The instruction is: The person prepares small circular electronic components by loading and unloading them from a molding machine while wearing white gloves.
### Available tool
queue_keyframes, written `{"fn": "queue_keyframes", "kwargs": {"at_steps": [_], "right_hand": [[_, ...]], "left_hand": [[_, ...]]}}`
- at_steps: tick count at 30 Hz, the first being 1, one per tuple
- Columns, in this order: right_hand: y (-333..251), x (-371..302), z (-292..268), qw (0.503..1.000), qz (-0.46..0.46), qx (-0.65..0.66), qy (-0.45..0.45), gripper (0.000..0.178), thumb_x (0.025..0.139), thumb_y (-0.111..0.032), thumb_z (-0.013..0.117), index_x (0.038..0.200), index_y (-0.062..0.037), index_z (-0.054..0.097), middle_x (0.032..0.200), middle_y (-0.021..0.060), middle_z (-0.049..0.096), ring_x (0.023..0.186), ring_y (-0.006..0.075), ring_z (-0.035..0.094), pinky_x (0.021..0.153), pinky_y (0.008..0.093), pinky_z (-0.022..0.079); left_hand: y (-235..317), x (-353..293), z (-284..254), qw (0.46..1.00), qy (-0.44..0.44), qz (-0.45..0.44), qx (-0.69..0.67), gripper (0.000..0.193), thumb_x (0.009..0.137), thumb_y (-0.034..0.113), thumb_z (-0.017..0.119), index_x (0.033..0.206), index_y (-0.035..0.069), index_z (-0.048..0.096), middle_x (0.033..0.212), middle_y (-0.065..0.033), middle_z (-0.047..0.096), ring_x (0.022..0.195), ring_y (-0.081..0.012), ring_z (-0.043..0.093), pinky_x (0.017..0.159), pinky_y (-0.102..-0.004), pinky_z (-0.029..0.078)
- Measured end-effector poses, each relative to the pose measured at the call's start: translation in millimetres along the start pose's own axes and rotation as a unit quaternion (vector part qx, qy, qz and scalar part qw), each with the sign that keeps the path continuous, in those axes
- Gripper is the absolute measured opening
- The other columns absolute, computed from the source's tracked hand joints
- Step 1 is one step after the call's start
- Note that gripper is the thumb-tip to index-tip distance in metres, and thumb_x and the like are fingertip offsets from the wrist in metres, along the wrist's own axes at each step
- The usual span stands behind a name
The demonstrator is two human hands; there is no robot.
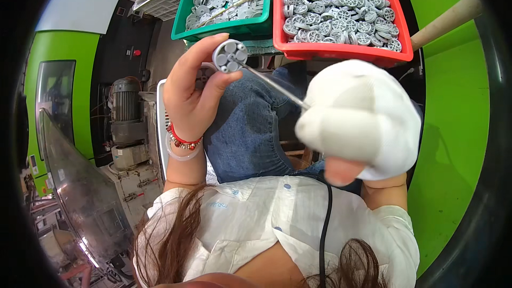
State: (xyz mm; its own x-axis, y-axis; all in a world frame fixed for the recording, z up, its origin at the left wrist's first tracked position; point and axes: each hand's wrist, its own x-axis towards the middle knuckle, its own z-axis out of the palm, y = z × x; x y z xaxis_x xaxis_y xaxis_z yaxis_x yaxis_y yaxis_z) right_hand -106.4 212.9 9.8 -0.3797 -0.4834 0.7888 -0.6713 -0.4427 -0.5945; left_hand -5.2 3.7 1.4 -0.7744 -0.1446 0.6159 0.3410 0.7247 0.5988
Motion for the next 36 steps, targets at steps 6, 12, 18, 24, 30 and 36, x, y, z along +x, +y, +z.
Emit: {"fn": "queue_keyframes", "kwargs": {"at_steps": [6,12,18,24,30,36], "right_hand": [[-16.5,0.8,-1.6,0.993,-0.011,-0.103,-0.049,0.033,0.051,-0.025,0.061,0.077,-0.0061,0.068,0.076,0.0076,0.06,0.068,0.028,0.062,0.062,0.0398,0.051],[-21.9,5.0,-5.2,0.987,-0.017,-0.135,-0.082,0.04,0.044,-0.024,0.055,0.079,-0.0088,0.068,0.078,0.007,0.06,0.071,0.0277,0.062,0.064,0.0406,0.051],[10.4,1.5,-0.1,0.979,-0.192,0.063,0.012,0.045,0.089,-0.039,0.055,0.073,0.0023,0.062,0.07,0.0085,0.058,0.056,0.0236,0.057,0.045,0.0355,0.046],[22.3,2.1,-19.8,0.963,-0.105,0.249,0.0,0.048,0.089,-0.048,0.051,0.066,-0.0063,0.049,0.06,0.0029,0.049,0.052,0.0159,0.046,0.045,0.0305,0.036],[52.7,-3.4,-44.6,0.929,0.141,-0.263,0.218,0.021,0.094,-0.017,0.053,0.099,0.0023,0.059,0.08,0.0085,0.061,0.064,0.0114,0.056,0.053,0.0217,0.045],[89.2,5.9,-38.6,0.945,0.079,-0.295,0.116,0.018,0.093,-0.009,0.052,0.107,-0.0007,0.06,0.102,0.0084,0.065,0.094,0.0161,0.061,0.085,0.0273,0.048]], "left_hand": [[-1.8,3.1,4.6,0.998,-0.012,0.039,0.043,0.043,0.07,0.004,0.075,0.11,0.002,0.059,0.082,-0.009,0.064,0.065,-0.0173,0.061,0.055,-0.0239,0.048],[0.7,2.0,2.5,0.999,-0.016,0.028,0.034,0.043,0.07,0.004,0.075,0.11,0.002,0.06,0.083,-0.0088,0.064,0.067,-0.0162,0.06,0.056,-0.0236,0.047],[0.1,-3.4,1.2,1.0,0.007,0.002,0.014,0.042,0.072,0.004,0.074,0.112,0.002,0.059,0.087,-0.0084,0.064,0.067,-0.0135,0.059,0.055,-0.022,0.047],[2.1,-3.6,-2.6,0.997,0.008,-0.046,-0.066,0.044,0.074,0.004,0.074,0.114,0.001,0.058,0.093,-0.006,0.064,0.072,-0.0093,0.059,0.059,-0.0199,0.047],[-2.2,-3.1,-3.1,0.98,0.005,-0.113,-0.162,0.044,0.076,0.003,0.072,0.117,-0.001,0.057,0.099,-0.004,0.063,0.08,-0.0066,0.058,0.07,-0.0194,0.046],[-4.5,-8.7,-3.8,0.964,0.037,-0.166,-0.203,0.044,0.078,-0.002,0.068,0.12,-0.003,0.053,0.11,-0.0065,0.06,0.092,-0.0108,0.058,0.079,-0.0224,0.047]]}}
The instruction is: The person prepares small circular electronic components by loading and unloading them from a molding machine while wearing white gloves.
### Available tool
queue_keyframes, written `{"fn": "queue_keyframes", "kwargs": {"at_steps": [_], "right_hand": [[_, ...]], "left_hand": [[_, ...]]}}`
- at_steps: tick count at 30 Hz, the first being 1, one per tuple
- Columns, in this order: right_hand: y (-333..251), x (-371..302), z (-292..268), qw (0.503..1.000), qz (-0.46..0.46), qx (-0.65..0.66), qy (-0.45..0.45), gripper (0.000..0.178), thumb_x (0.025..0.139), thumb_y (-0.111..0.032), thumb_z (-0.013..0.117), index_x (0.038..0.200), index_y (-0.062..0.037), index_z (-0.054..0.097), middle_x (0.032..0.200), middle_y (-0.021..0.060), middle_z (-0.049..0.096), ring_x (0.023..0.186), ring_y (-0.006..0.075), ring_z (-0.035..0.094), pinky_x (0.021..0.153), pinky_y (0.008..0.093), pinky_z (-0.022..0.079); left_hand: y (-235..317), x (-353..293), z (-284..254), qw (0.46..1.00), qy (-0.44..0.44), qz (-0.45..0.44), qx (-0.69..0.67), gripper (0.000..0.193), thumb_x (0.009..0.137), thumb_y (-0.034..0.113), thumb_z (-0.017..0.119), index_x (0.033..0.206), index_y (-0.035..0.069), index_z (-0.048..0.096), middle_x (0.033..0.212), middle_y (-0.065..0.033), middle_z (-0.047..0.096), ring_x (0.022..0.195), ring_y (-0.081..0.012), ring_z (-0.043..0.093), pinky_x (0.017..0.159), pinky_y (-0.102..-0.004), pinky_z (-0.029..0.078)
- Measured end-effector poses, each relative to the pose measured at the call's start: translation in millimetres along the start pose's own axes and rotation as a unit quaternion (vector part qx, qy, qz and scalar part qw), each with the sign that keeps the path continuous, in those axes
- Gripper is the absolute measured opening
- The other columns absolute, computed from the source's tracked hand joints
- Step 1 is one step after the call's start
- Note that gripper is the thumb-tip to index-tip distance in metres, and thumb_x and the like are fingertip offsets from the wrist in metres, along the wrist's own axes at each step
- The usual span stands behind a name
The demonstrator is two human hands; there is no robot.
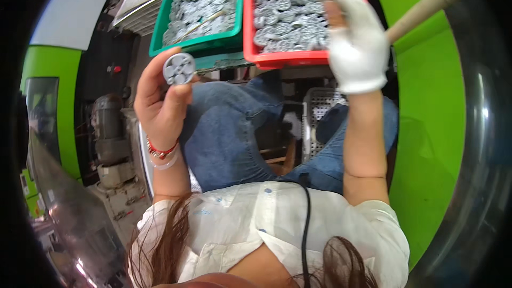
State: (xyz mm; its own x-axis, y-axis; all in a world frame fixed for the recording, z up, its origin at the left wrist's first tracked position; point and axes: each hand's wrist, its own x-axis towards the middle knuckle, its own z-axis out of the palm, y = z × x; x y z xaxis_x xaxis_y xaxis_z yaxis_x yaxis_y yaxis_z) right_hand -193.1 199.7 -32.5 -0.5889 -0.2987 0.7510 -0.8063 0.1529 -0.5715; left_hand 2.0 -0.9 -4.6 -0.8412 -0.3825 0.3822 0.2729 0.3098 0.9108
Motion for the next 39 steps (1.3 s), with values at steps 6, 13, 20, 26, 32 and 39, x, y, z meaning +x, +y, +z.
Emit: {"fn": "queue_keyframes", "kwargs": {"at_steps": [6,13,20,26,32,39], "right_hand": [[40.7,-6.5,0.3,0.969,-0.02,-0.223,-0.1,0.02,0.087,-0.014,0.056,0.106,-0.0086,0.062,0.1,0.011,0.064,0.093,0.0287,0.061,0.081,0.035,0.048],[37.8,-15.5,3.4,0.984,0.0,-0.08,-0.158,0.021,0.088,-0.01,0.057,0.108,-0.0043,0.061,0.098,0.0114,0.064,0.091,0.0256,0.062,0.081,0.031,0.048],[9.6,-61.2,41.6,0.988,-0.126,-0.076,-0.039,0.021,0.079,0.004,0.059,0.1,-0.0022,0.062,0.094,0.0134,0.063,0.085,0.0302,0.061,0.078,0.0361,0.047],[57.6,-52.2,73.6,0.956,-0.157,-0.241,0.057,0.022,0.082,-0.005,0.063,0.103,-0.0111,0.06,0.094,0.0067,0.065,0.079,0.0248,0.064,0.067,0.0334,0.05],[91.8,-15.0,96.5,0.954,-0.137,-0.263,0.05,0.038,0.072,-0.003,0.061,0.106,-0.0168,0.059,0.094,0.0045,0.063,0.072,0.0257,0.063,0.057,0.0315,0.051],[68.7,-23.6,56.2,0.984,0.069,0.162,-0.02,0.017,0.093,-0.007,0.05,0.107,0.0005,0.057,0.094,0.0104,0.062,0.08,0.0178,0.06,0.072,0.0313,0.049]], "left_hand": [[5.7,-5.7,-4.9,0.998,-0.004,-0.047,0.037,0.044,0.079,0.001,0.068,0.121,-0.003,0.052,0.111,-0.0077,0.06,0.091,-0.0108,0.058,0.079,-0.0226,0.046],[1.8,-3.5,-3.8,0.999,0.031,-0.028,0.032,0.043,0.08,0.002,0.067,0.121,-0.002,0.053,0.106,-0.0063,0.06,0.083,-0.0084,0.057,0.069,-0.0194,0.045],[-6.5,-3.2,-23.3,0.994,0.103,0.009,0.042,0.04,0.083,0.008,0.068,0.12,0.0,0.054,0.079,0.0007,0.057,0.059,-0.0017,0.048,0.051,-0.0145,0.036],[-5.4,-6.1,-23.6,0.995,0.091,0.005,0.035,0.042,0.082,0.009,0.069,0.121,0.001,0.054,0.082,0.0001,0.058,0.06,-0.0017,0.048,0.051,-0.0143,0.036],[-8.6,-6.4,-24.8,0.995,0.093,-0.001,0.018,0.043,0.081,0.007,0.07,0.121,-0.001,0.054,0.085,0.0002,0.058,0.062,-0.0016,0.048,0.052,-0.0141,0.036],[-8.8,-9.9,-35.1,0.997,0.062,-0.028,0.03,0.045,0.079,0.003,0.07,0.121,-0.001,0.054,0.1,-0.0033,0.059,0.077,-0.0056,0.054,0.065,-0.0168,0.043]]}}
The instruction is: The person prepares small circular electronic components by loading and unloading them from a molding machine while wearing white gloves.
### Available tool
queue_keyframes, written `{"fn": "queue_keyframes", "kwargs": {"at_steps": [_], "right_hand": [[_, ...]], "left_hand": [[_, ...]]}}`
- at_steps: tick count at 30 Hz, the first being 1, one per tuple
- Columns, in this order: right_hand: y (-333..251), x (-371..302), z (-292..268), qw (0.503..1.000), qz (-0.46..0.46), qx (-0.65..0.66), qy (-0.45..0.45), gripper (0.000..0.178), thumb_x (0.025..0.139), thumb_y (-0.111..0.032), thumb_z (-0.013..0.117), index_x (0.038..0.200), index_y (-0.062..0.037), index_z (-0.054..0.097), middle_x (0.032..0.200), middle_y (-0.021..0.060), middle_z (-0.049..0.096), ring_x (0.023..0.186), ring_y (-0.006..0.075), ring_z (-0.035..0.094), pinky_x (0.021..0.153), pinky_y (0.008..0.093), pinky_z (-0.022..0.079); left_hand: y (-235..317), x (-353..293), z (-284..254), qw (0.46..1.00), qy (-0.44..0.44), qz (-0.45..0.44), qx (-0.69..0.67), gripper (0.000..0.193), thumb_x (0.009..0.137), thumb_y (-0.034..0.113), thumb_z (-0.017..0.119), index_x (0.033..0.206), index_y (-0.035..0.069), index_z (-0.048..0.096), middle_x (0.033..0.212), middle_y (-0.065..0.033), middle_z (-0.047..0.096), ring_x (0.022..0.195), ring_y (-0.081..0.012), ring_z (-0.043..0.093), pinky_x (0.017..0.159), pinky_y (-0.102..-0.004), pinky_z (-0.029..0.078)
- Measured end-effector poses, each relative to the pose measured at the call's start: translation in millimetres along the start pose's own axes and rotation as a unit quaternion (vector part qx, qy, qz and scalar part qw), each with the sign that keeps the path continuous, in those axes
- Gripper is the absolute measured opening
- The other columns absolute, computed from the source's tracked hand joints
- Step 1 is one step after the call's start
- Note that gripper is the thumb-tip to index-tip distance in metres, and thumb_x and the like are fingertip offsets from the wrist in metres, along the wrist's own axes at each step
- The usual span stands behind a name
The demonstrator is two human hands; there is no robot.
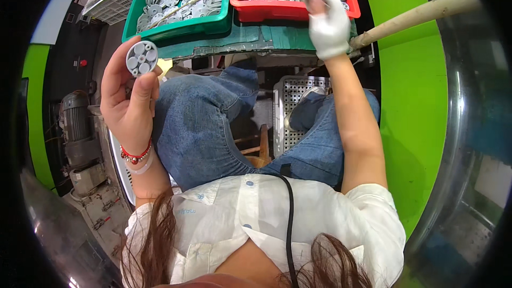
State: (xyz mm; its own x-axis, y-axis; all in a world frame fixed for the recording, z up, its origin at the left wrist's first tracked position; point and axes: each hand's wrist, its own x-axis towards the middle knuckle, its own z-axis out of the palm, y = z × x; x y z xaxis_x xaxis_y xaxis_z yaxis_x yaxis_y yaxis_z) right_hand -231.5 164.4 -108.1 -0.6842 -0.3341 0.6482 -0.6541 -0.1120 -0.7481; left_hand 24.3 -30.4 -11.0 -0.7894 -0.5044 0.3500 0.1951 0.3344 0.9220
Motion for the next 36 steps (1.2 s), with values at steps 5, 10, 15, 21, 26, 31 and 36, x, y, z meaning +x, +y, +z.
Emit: {"fn": "queue_keyframes", "kwargs": {"at_steps": [5,10,15,21,26,31,36], "right_hand": [[-12.6,-42.3,-38.1,0.92,0.281,0.24,-0.128,0.028,0.093,-0.025,0.052,0.107,-0.0005,0.055,0.087,0.0065,0.058,0.074,0.0151,0.054,0.066,0.0269,0.043],[34.7,-48.1,-42.3,0.907,0.365,0.138,-0.156,0.023,0.094,-0.014,0.048,0.111,-0.0011,0.055,0.09,0.0063,0.061,0.072,0.0101,0.054,0.066,0.0219,0.043],[47.1,-45.0,-35.2,0.926,0.335,0.054,-0.163,0.023,0.093,-0.016,0.049,0.111,-0.0022,0.056,0.089,0.0064,0.063,0.071,0.0112,0.055,0.065,0.0231,0.044],[52.5,-51.5,-31.6,0.86,0.092,-0.493,-0.091,0.024,0.08,-0.03,0.063,0.096,-0.0136,0.064,0.093,0.0104,0.06,0.09,0.0332,0.056,0.079,0.0429,0.045],[26.8,-53.5,-23.5,0.848,0.024,-0.529,-0.035,0.022,0.08,-0.029,0.065,0.097,-0.0144,0.064,0.097,0.0072,0.061,0.093,0.0292,0.057,0.083,0.0397,0.046],[-45.9,-29.7,6.4,0.915,-0.111,-0.387,0.011,0.017,0.084,-0.015,0.063,0.1,-0.0077,0.062,0.097,0.0083,0.062,0.091,0.0243,0.059,0.083,0.0338,0.046],[-122.4,-26.0,24.5,0.985,0.026,-0.053,-0.159,0.026,0.09,-0.022,0.059,0.105,-0.0007,0.06,0.097,0.007,0.058,0.082,0.0131,0.055,0.076,0.025,0.044]], "left_hand": [[6.1,0.6,-0.9,0.996,-0.071,0.016,-0.049,0.048,0.076,0.0,0.07,0.121,-0.004,0.052,0.115,-0.0096,0.059,0.1,-0.0153,0.059,0.086,-0.0255,0.046],[7.0,4.2,8.2,0.979,-0.155,0.017,-0.132,0.05,0.075,-0.007,0.069,0.121,-0.005,0.051,0.115,-0.0099,0.058,0.101,-0.0148,0.059,0.087,-0.0266,0.047],[8.1,4.8,9.8,0.97,-0.176,0.025,-0.164,0.049,0.075,-0.007,0.068,0.122,-0.004,0.052,0.113,-0.0086,0.059,0.099,-0.0137,0.059,0.084,-0.0256,0.047],[13.0,6.8,12.7,0.972,-0.175,-0.005,-0.157,0.049,0.076,-0.003,0.07,0.121,-0.003,0.052,0.108,-0.0068,0.06,0.094,-0.0116,0.059,0.08,-0.0235,0.047],[12.8,8.1,14.7,0.979,-0.152,-0.018,-0.131,0.049,0.076,-0.001,0.071,0.121,-0.001,0.053,0.106,-0.0054,0.061,0.094,-0.01,0.059,0.078,-0.0218,0.047],[15.2,7.7,15.9,0.981,-0.153,-0.035,-0.118,0.048,0.076,0.001,0.072,0.121,-0.001,0.054,0.106,-0.0048,0.061,0.092,-0.0094,0.059,0.077,-0.0226,0.047],[11.6,6.5,19.3,0.984,-0.148,-0.026,-0.095,0.045,0.077,0.001,0.071,0.119,0.001,0.056,0.108,-0.0045,0.061,0.089,-0.0091,0.058,0.077,-0.0227,0.046]]}}
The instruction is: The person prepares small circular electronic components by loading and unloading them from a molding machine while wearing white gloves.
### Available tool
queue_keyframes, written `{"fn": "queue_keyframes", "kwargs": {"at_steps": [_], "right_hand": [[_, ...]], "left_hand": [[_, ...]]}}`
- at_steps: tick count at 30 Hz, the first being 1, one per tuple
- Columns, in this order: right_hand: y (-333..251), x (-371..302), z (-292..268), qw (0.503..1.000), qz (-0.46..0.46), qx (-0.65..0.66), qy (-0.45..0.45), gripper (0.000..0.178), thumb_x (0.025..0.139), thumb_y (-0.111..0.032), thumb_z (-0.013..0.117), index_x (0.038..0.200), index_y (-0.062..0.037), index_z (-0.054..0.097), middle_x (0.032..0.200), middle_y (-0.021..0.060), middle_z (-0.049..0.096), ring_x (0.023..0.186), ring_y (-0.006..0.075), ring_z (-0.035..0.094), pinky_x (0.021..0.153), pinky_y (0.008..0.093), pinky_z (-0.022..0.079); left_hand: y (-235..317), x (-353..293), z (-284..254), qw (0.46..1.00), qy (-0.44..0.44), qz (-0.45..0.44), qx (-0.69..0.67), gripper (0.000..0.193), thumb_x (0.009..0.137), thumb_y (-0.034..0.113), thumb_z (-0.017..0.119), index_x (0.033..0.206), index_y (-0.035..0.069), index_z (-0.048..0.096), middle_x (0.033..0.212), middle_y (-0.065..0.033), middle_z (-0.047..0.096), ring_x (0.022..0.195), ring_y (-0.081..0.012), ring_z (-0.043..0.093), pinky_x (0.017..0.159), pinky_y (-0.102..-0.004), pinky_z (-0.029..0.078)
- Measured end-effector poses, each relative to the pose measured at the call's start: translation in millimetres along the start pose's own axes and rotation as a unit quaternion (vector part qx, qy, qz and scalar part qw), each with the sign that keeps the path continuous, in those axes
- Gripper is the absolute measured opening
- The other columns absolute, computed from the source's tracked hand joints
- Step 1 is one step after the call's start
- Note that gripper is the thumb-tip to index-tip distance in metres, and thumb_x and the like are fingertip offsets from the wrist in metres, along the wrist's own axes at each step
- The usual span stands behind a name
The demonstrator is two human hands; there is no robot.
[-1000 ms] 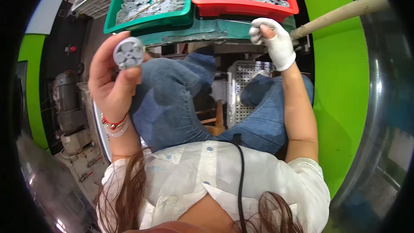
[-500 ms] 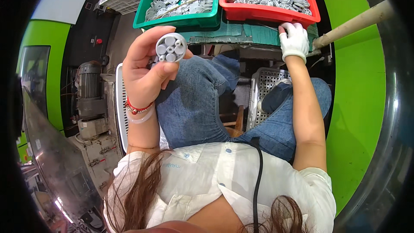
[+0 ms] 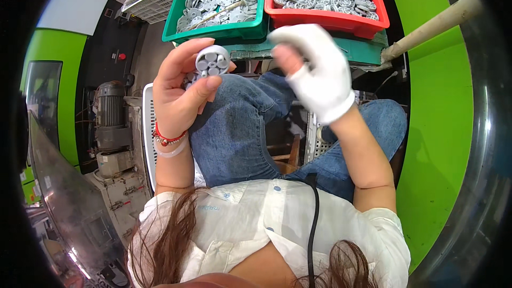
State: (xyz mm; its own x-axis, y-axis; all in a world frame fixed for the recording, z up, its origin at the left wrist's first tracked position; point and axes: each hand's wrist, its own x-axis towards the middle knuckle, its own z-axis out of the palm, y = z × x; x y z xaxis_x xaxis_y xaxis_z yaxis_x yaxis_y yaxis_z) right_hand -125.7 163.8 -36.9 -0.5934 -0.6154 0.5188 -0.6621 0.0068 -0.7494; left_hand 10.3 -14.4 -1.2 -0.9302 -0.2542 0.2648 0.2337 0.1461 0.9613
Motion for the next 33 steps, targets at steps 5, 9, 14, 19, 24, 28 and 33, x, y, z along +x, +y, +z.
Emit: {"fn": "queue_keyframes", "kwargs": {"at_steps": [5,9,14,19,24,28,33], "right_hand": [[-38.0,2.3,21.0,0.992,-0.051,0.109,0.031,0.029,0.073,-0.018,0.075,0.096,-0.0042,0.062,0.087,0.0076,0.06,0.072,0.0189,0.057,0.063,0.0277,0.046],[-39.4,3.9,16.2,0.993,-0.087,0.078,0.008,0.03,0.074,-0.009,0.075,0.099,-0.0009,0.06,0.095,0.0089,0.058,0.079,0.0163,0.059,0.068,0.0236,0.048],[-34.3,3.6,10.3,0.973,-0.196,-0.093,0.083,0.031,0.07,-0.003,0.074,0.098,-0.005,0.062,0.094,0.0097,0.061,0.082,0.0242,0.06,0.069,0.0303,0.049],[-35.4,2.3,13.6,0.97,-0.207,-0.096,0.081,0.033,0.068,-0.003,0.075,0.098,-0.0065,0.062,0.093,0.0077,0.062,0.083,0.0264,0.059,0.074,0.0349,0.048],[-33.5,2.6,13.1,0.98,-0.178,-0.051,0.072,0.03,0.073,-0.004,0.073,0.1,-0.0048,0.061,0.093,0.0102,0.06,0.082,0.0227,0.06,0.073,0.029,0.048],[-36.3,-1.3,19.2,0.994,-0.074,0.066,0.038,0.027,0.079,-0.006,0.07,0.103,-0.0021,0.059,0.093,0.0088,0.06,0.084,0.0165,0.059,0.073,0.0253,0.047],[-32.5,-5.7,25.2,0.976,0.062,0.209,0.004,0.028,0.081,-0.013,0.068,0.106,-0.0033,0.06,0.087,0.0052,0.06,0.075,0.0126,0.058,0.066,0.0246,0.046]], "left_hand": [[0.2,-1.1,3.5,0.998,-0.016,0.023,0.06,0.041,0.077,0.0,0.07,0.117,0.002,0.058,0.11,-0.0058,0.061,0.088,-0.0088,0.058,0.074,-0.0217,0.046],[2.0,-0.9,3.3,0.994,-0.028,0.06,0.082,0.044,0.078,-0.002,0.068,0.12,0.002,0.056,0.11,-0.007,0.062,0.087,-0.0089,0.057,0.073,-0.0214,0.046],[2.8,-1.5,2.8,1.0,0.003,0.004,0.012,0.05,0.076,0.004,0.073,0.121,0.001,0.054,0.106,-0.0063,0.063,0.086,-0.0097,0.057,0.074,-0.0209,0.046],[3.9,-1.0,3.5,0.999,0.022,-0.015,0.039,0.046,0.072,0.01,0.077,0.113,-0.001,0.058,0.103,-0.006,0.063,0.087,-0.0105,0.057,0.076,-0.0221,0.046],[3.6,0.2,4.9,0.999,0.018,-0.001,0.029,0.041,0.074,0.01,0.076,0.11,-0.001,0.059,0.099,-0.0045,0.063,0.085,-0.0106,0.058,0.076,-0.0232,0.047],[6.2,2.3,6.0,0.999,0.018,0.021,0.017,0.036,0.074,0.006,0.075,0.107,0.0,0.061,0.092,-0.0044,0.064,0.08,-0.0109,0.059,0.073,-0.0235,0.047],[4.4,3.7,6.5,0.966,0.026,0.163,0.2,0.022,0.077,-0.001,0.068,0.099,-0.001,0.065,0.085,-0.0058,0.062,0.067,-0.0088,0.055,0.058,-0.0183,0.041]]}}
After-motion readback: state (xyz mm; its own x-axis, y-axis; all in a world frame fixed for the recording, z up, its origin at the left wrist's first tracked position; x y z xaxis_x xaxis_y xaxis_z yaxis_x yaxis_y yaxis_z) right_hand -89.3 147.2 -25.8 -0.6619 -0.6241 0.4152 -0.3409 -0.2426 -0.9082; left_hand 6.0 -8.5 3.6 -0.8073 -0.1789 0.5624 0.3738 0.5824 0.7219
